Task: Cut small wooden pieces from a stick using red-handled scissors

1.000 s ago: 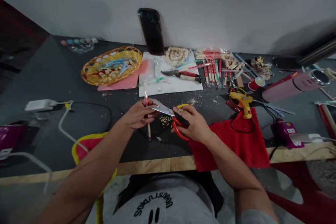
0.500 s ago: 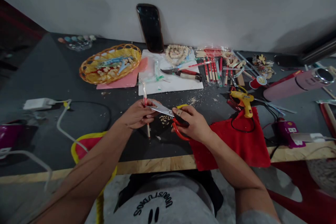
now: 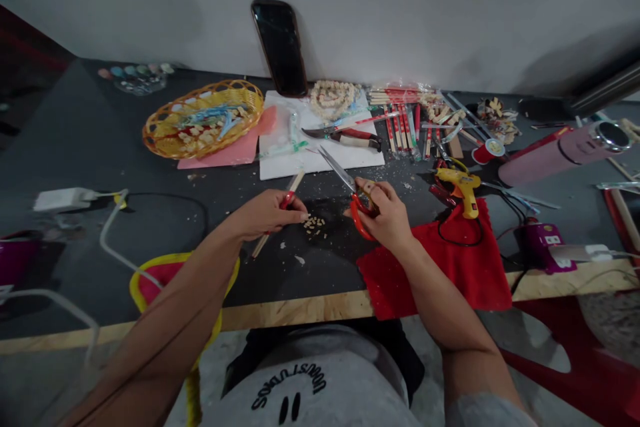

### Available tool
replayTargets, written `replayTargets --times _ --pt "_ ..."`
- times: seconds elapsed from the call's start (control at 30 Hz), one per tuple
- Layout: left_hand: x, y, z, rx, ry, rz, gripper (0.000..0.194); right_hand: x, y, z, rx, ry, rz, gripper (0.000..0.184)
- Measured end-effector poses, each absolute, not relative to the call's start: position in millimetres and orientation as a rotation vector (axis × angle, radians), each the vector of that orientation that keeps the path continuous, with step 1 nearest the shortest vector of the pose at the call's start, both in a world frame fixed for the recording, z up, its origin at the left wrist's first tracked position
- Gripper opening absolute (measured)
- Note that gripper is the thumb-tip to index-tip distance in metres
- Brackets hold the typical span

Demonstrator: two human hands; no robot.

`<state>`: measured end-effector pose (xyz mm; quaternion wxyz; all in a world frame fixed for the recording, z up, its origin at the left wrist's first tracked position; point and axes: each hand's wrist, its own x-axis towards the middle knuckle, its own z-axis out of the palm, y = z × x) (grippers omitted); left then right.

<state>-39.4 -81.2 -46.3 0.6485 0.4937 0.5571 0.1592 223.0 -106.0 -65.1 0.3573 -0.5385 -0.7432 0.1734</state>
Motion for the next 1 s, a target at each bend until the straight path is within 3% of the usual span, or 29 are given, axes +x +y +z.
replayTargets --times 0.27,0.57,1.0 --pt "-43 -81 -51 1.066 1.244 0.411 0.019 222 -103 -70 -1.434 -1.941 0.429 0.051" --pt "-44 -78 -40 0.628 0.939 0.818 0.044 227 -100 -80 -1.545 -2.159 0.308 0.044" --pt "-43 -80 -42 0.605 0.903 0.794 0.019 232 -93 -90 -1.39 -2.237 0.225 0.034"
